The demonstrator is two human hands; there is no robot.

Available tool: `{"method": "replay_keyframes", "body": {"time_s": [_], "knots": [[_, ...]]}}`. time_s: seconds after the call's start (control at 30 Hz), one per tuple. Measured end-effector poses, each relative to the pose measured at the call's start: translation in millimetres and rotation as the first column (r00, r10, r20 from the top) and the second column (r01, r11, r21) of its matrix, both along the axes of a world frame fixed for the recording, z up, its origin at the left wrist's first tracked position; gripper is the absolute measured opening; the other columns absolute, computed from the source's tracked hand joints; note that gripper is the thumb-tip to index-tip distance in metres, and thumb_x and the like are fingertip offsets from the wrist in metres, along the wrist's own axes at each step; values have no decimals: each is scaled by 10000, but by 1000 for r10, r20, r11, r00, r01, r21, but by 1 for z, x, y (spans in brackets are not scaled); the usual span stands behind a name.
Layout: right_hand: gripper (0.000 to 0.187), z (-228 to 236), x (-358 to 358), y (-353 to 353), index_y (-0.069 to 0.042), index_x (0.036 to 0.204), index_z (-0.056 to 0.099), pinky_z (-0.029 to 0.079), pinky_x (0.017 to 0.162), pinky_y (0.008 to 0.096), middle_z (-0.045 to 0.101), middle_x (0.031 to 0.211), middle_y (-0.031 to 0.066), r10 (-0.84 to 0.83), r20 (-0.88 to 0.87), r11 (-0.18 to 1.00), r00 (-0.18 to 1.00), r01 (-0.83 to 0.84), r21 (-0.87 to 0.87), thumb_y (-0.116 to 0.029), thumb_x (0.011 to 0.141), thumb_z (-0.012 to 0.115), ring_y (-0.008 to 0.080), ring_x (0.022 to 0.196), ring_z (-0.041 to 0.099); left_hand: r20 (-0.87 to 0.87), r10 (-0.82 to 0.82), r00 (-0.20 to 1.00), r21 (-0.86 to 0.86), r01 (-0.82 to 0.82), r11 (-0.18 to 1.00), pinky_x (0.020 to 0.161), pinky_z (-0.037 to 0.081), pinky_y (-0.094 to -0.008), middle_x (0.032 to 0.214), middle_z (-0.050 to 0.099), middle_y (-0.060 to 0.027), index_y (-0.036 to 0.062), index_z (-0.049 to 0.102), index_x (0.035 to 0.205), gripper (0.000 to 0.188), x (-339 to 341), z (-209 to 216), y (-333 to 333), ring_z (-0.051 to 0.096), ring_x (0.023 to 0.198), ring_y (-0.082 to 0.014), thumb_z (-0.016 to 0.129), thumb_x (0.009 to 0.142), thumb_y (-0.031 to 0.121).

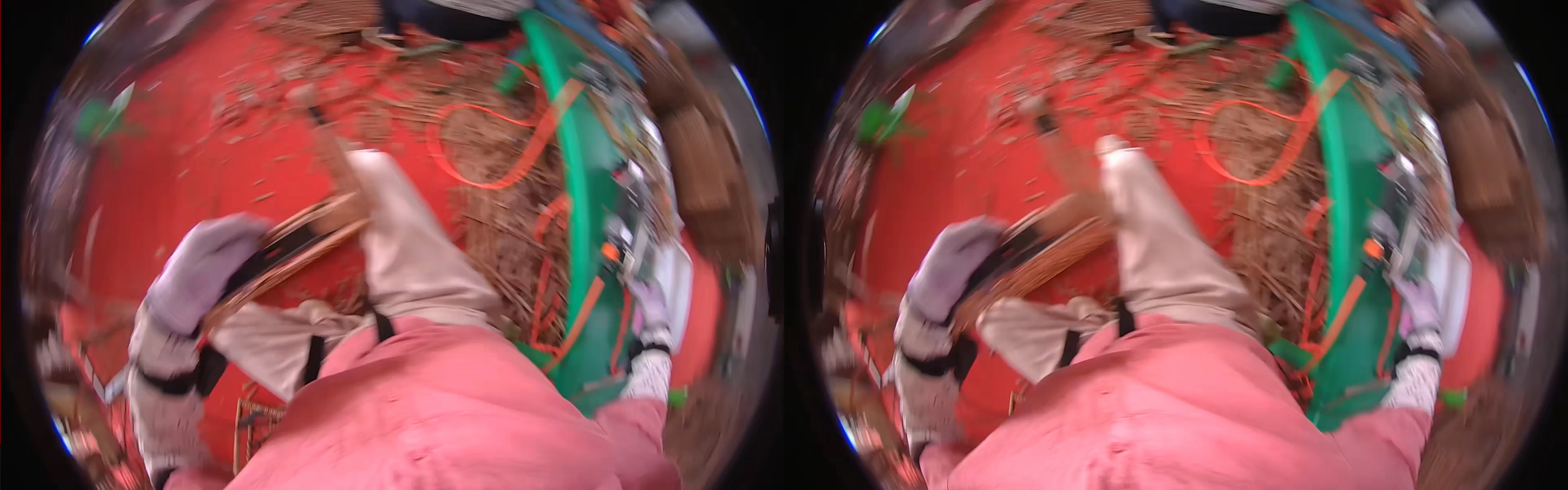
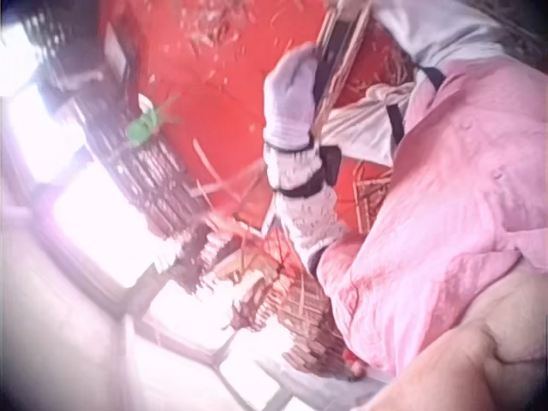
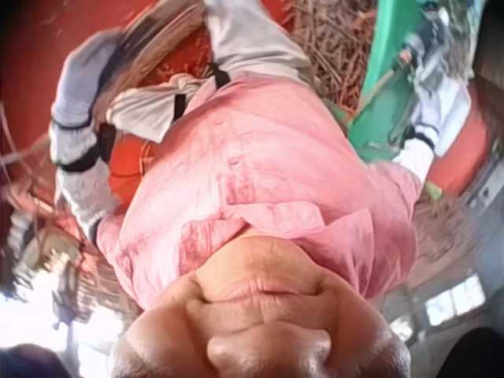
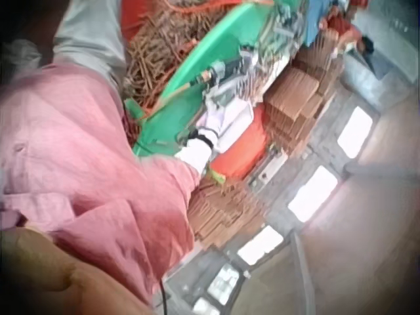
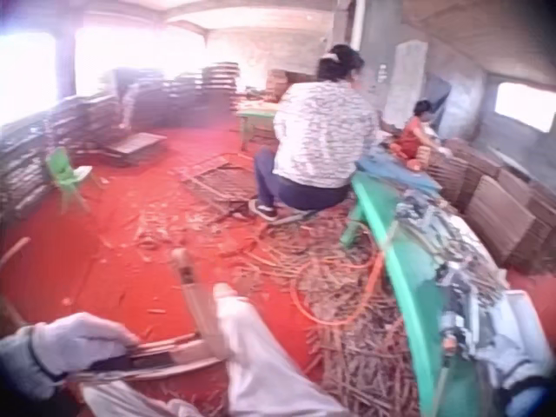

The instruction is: Using a pneumatic nail gun and wire cutters to assemble and secure bamboo strips onto a furniture frame.

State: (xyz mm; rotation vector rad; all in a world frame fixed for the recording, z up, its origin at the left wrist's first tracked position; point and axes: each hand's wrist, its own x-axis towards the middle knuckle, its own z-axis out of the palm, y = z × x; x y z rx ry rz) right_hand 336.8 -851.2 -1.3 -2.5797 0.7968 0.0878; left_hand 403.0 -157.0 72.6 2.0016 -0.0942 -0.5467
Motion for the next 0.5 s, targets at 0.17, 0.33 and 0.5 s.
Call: {"method": "replay_keyframes", "body": {"time_s": [0.17, 0.33, 0.5], "knots": [[721, 12, 41, 34, 23, 1102, 524, 411, 870, 390, 565, 1046, 260, 82, -136, 860, 987, -139, -490, -535, 658, 631, 379, 1003, 534, -88, 357, 930, 40, -355, 934, 523, 402, -204, 704, 522, -4, -5, 543, 901, 107, -49, -7, 2, 471, 584, -50, 450, 852, 11], [642, 6, 117, 55, 13, 1210, 456, 419, 882, 354, 569, 1110, 211, 177, 34, 938, 984, -158, -309, -436, 778, 608, 302, 1005, 572, 218, 185, 958, 206, -231, 951, 544, 435, -280, 645, 553, -108, -2, 559, 888, 106, -68, -18, -40, 552, 588, -159, 462, 847, 13], [759, -32, 179, 30, 79, 1113, 507, 460, 799, 345, 593, 1035, 186, 58, 109, 974, 992, -32, -222, -444, 620, 752, 269, 903, 596, 232, 54, 971, 279, -120, 953, 504, 460, -356, 648, 574, -151, 31, 554, 879, 68, -124, -27, -56, 586, 566, -312, 523, 819, 32]]}}
